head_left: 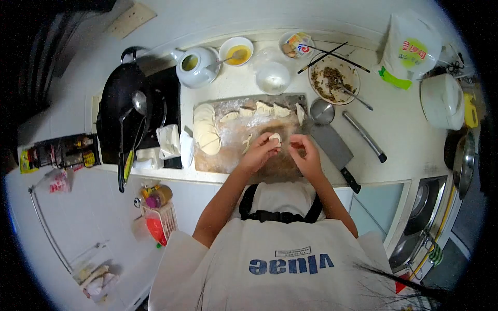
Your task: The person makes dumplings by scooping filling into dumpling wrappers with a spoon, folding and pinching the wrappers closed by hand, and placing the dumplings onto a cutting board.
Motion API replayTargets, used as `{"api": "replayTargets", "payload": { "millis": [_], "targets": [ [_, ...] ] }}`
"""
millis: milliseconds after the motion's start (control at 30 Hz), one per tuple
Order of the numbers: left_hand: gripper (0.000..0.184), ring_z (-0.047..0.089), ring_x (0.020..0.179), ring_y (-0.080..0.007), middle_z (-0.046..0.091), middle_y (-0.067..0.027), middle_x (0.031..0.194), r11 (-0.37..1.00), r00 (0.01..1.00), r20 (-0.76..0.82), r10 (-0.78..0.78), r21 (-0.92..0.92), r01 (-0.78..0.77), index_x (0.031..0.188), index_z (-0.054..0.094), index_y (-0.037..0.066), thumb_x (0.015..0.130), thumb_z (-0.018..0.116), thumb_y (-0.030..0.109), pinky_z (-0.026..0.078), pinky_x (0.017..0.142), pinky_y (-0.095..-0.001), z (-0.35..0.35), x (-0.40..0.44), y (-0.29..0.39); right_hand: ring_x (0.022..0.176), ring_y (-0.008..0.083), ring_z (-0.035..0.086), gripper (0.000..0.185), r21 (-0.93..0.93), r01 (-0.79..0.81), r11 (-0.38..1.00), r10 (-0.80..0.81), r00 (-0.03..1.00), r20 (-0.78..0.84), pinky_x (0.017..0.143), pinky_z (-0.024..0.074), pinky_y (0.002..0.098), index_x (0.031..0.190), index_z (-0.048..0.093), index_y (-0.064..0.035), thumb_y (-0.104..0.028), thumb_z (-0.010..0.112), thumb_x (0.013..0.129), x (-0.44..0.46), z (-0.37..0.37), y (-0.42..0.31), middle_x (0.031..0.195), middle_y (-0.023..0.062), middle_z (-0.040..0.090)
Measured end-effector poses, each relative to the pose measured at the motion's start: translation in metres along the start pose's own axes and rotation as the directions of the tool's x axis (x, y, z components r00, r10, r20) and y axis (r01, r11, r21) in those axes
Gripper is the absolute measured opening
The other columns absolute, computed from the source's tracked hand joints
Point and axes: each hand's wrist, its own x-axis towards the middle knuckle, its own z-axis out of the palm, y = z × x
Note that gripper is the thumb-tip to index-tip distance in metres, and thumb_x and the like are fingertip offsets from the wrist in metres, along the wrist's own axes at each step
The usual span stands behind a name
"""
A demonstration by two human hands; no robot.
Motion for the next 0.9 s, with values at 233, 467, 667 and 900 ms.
{"api": "replayTargets", "payload": {
  "millis": [233,467,667,900],
  "targets": [
    [0.026,0.055,0.066,-0.0198,0.055,-0.0124,0.088,0.449,0.892,0.044,0.451,0.852,-0.27,0.099,0.057,0.0,0.078,0.065,0.013,0.045,0.061,-0.0298,0.034,0.025,0.023,0.079,0.0171,0.057,0.021,-0.031,-0.138,0.99,0.136,0.989,-0.061,0.074,0.0456,0.0287,0.101,0.055,-0.0015,-0.009,0.057,0.082,-0.009,-0.019,0.029,0.089,0.0083,0.058],
    [0.025,0.054,0.084,-0.03,0.051,-0.0145,0.098,0.247,0.806,0.021,0.592,0.947,-0.206,0.102,0.055,0.005,0.079,0.061,0.013,0.045,0.072,-0.0361,0.034,0.032,0.023,0.083,0.0179,0.057,0.023,-0.065,-0.207,0.976,0.201,0.975,-0.092,0.077,0.0447,0.0301,0.103,0.055,-0.0012,-0.013,0.057,0.083,-0.021,-0.023,0.034,0.091,0.0094,0.059],
    [0.032,0.049,0.096,-0.0354,0.05,-0.0186,0.106,0.053,0.647,-0.035,0.762,0.999,-0.008,0.11,0.051,0.003,0.081,0.057,0.014,0.041,0.084,-0.0402,-0.037,-0.044,0.044,0.084,0.0201,0.057,0.023,-0.139,-0.156,0.978,0.15,0.987,-0.051,0.077,0.0449,0.0318,0.102,0.055,-0.0009,-0.013,0.056,0.083,-0.019,-0.023,0.027,0.093,0.0114,0.059],
    [0.039,0.047,0.101,-0.0367,0.051,-0.0212,0.11,0.007,0.498,-0.086,0.863,0.987,0.158,0.114,0.05,0.0,0.079,0.06,0.014,0.039,0.088,-0.0412,-0.117,-0.095,0.031,0.078,0.0231,0.058,0.018,-0.245,0.054,0.968,-0.018,0.989,0.148,0.07,0.0457,0.0337,0.096,0.054,0.0009,-0.01,0.056,0.082,-0.021,0.019,0.007,0.085,0.0134,0.056]
  ]
}}
